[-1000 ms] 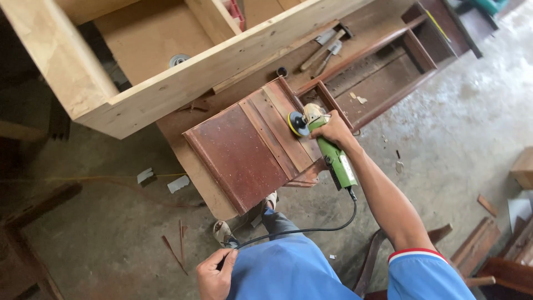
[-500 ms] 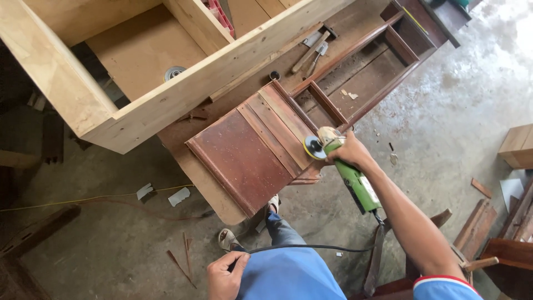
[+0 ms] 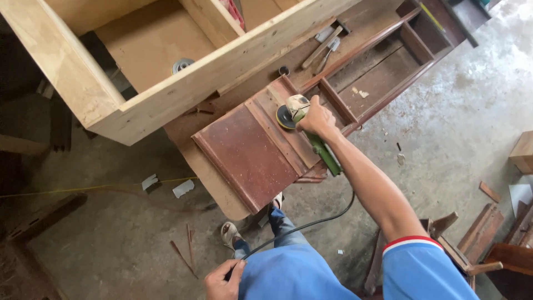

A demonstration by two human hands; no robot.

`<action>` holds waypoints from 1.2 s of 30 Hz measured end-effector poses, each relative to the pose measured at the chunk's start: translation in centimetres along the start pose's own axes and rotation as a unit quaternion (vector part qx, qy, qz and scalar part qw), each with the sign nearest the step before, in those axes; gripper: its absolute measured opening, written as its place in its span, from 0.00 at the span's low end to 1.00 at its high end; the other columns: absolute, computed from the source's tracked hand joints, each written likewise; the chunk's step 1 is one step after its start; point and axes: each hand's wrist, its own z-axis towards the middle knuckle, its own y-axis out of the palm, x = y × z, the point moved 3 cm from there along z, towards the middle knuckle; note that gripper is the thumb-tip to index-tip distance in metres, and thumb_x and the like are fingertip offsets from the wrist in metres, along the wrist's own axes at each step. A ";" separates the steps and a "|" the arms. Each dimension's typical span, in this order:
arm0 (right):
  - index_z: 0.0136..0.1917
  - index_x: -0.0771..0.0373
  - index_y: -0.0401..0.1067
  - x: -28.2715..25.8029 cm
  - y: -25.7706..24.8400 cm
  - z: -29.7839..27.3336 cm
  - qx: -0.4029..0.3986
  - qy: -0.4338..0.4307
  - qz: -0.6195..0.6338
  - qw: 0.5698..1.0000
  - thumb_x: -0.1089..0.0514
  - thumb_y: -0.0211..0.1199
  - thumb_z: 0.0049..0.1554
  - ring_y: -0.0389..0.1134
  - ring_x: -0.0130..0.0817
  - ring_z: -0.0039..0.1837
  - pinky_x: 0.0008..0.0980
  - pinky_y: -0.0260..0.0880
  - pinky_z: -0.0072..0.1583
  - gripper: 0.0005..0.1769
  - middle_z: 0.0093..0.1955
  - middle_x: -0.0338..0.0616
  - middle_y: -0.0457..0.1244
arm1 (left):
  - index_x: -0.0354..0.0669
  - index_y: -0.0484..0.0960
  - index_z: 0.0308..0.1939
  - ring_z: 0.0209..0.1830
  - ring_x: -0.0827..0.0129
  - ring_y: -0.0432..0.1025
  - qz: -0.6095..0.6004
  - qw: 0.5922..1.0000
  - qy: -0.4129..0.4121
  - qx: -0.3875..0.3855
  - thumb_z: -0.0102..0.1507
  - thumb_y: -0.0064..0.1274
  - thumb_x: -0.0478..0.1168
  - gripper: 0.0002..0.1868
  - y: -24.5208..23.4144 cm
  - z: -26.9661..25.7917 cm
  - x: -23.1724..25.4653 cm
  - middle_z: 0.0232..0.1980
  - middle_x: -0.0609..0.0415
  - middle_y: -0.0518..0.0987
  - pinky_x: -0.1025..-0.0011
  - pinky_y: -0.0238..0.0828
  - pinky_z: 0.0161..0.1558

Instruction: The person uses a power sander to smooth the surface of a wooden chair seat. They also use a hammer to tap a wooden frame piece and a drill to work on the chair's structure.

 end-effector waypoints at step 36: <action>0.69 0.59 0.49 -5.6 0.3 4.0 0.033 0.012 0.072 0.997 0.51 0.82 0.45 0.65 0.54 0.64 0.58 0.69 0.59 0.52 0.63 0.58 0.64 | 0.42 0.95 0.23 0.17 0.72 0.64 -0.010 0.997 -0.077 0.002 0.56 0.68 0.46 0.13 -1.1 0.7 -2.1 0.15 0.56 0.75 0.74 0.64 0.24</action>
